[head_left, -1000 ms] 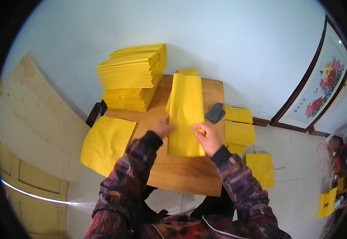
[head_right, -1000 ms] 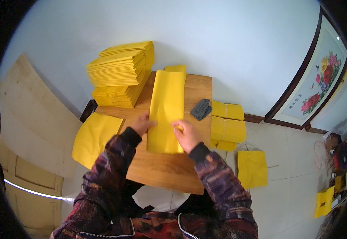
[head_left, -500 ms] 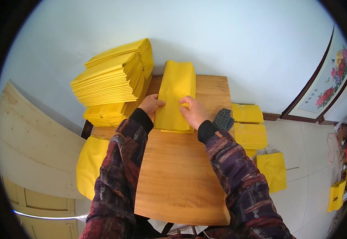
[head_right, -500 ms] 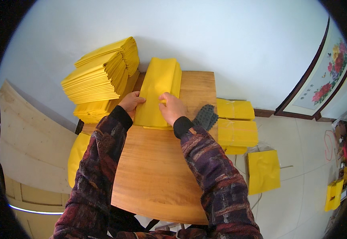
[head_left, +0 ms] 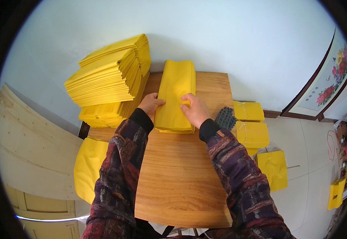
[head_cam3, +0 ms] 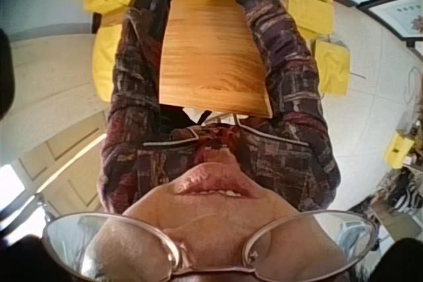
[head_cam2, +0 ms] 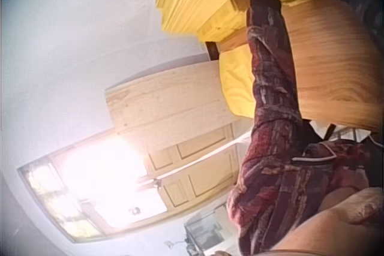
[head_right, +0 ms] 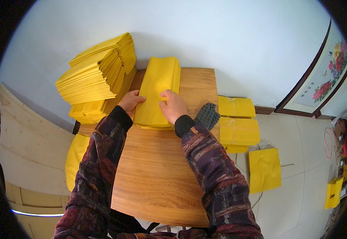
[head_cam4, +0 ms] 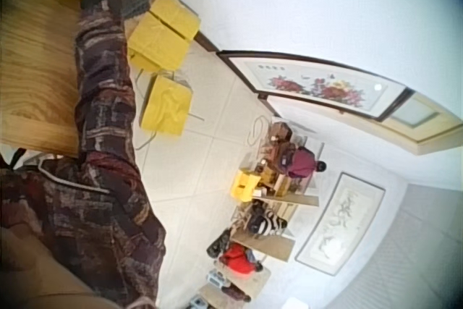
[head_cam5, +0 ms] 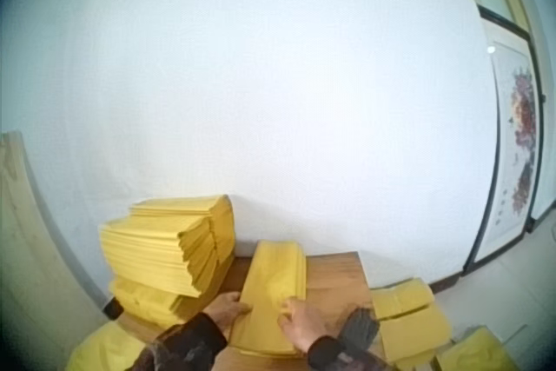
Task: The person folds yellow paper sheets on a wooden table, aligning edges and pressing creases. They handle the sheets one at a time, stacking the folded pieces on the table.
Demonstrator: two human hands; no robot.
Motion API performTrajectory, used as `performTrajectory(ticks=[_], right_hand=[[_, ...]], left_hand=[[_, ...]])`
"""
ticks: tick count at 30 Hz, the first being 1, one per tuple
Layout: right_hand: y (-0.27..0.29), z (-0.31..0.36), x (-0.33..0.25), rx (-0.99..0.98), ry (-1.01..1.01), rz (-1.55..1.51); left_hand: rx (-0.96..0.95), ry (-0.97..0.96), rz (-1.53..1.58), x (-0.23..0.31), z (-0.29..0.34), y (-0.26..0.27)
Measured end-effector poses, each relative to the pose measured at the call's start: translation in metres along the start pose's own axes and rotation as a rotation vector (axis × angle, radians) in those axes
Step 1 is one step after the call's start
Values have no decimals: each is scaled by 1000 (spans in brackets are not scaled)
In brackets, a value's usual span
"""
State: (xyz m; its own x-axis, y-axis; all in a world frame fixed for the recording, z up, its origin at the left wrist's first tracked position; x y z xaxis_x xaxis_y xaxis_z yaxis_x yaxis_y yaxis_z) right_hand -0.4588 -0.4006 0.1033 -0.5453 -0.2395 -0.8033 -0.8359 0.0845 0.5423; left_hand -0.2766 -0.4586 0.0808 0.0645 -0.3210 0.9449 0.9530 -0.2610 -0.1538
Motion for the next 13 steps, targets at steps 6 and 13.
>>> performTrajectory(ticks=[6, 13], right_hand=[[5, 3, -6, 20, 26, -6], [10, 3, -7, 33, 3, -18]], left_hand=[[0, -46, -6, 8, 5, -3], [-21, -24, -12, 0, -4, 0]])
Point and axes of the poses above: each hand's wrist, its own z-axis away from the middle knuckle, its own y-axis out of the back of the hand, x = y × z, the point moved 5 cm from there along -z, towards the middle knuckle, and after that the axes turned 2 degrees about -x, right-handed, at the moved point
